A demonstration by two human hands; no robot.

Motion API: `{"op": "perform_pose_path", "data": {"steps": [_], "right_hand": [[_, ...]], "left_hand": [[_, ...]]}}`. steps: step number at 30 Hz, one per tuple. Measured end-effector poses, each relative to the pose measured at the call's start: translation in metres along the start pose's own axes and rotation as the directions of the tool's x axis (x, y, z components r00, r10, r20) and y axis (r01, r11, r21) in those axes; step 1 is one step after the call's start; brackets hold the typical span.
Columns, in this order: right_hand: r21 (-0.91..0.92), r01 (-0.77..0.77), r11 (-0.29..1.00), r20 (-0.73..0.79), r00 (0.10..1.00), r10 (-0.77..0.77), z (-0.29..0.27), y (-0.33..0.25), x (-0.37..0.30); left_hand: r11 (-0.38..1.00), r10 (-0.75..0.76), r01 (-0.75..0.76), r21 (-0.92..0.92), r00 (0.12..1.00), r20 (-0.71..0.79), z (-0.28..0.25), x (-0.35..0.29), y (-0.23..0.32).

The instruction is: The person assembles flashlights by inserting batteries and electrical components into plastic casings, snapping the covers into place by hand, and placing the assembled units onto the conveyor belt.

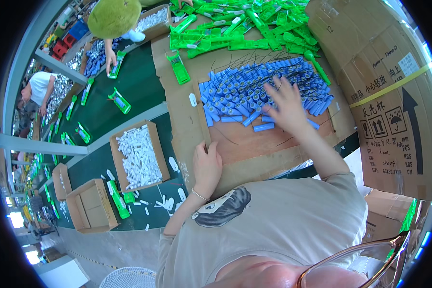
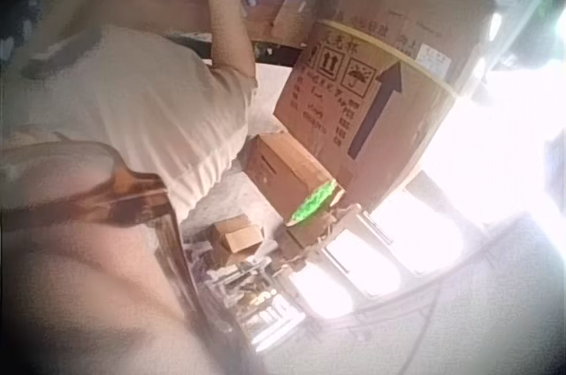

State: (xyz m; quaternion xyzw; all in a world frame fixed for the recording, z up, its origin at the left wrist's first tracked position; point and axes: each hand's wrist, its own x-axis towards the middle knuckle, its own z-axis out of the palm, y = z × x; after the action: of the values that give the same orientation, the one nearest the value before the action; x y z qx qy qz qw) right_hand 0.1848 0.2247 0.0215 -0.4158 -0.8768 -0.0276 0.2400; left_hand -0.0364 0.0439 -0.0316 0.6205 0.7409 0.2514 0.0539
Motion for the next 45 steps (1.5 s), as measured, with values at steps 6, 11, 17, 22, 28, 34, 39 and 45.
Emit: {"op": "perform_pose_path", "data": {"steps": [6, 11, 17, 22, 28, 34, 39, 45], "right_hand": [[-0.047, 0.012, 0.999, 0.02, 1.0, -0.011, 0.051, -0.047, -0.007], [0.007, 0.06, 0.998, 0.084, 0.995, -0.061, 0.053, -0.063, -0.006], [0.118, 0.103, 0.988, 0.115, 0.986, -0.117, 0.056, -0.086, -0.005], [0.34, 0.129, 0.932, 0.022, 0.989, -0.145, 0.058, -0.08, -0.01], [0.651, 0.143, 0.745, -0.196, 0.98, -0.016, 0.065, -0.061, -0.008], [0.729, 0.178, 0.66, -0.246, 0.969, 0.011, 0.069, -0.057, -0.007], [0.729, 0.151, 0.667, -0.258, 0.964, 0.063, 0.071, -0.057, -0.006], [0.688, 0.112, 0.717, -0.271, 0.956, 0.11, 0.069, -0.061, -0.001]], "left_hand": [[1.0, 0.009, -0.009, 0.008, 1.0, 0.018, -0.001, 0.0, 0.001], [1.0, -0.01, 0.01, -0.005, 1.0, 0.011, 0.001, 0.0, 0.001], [1.0, -0.02, 0.018, 0.025, 0.999, 0.046, -0.013, 0.007, 0.004], [0.972, -0.236, 0.221, 0.084, 0.873, 0.427, -0.091, 0.063, 0.013], [0.924, 0.138, -0.189, 0.333, 0.976, 0.171, -0.087, 0.198, -0.045], [0.431, 0.562, -0.652, 0.623, 0.735, 0.38, -0.035, 0.28, -0.099], [0.429, 0.471, -0.777, 0.461, 0.627, 0.62, -0.029, 0.293, -0.095], [0.854, 0.271, -0.427, 0.298, 0.853, 0.446, -0.062, 0.312, -0.067]]}}
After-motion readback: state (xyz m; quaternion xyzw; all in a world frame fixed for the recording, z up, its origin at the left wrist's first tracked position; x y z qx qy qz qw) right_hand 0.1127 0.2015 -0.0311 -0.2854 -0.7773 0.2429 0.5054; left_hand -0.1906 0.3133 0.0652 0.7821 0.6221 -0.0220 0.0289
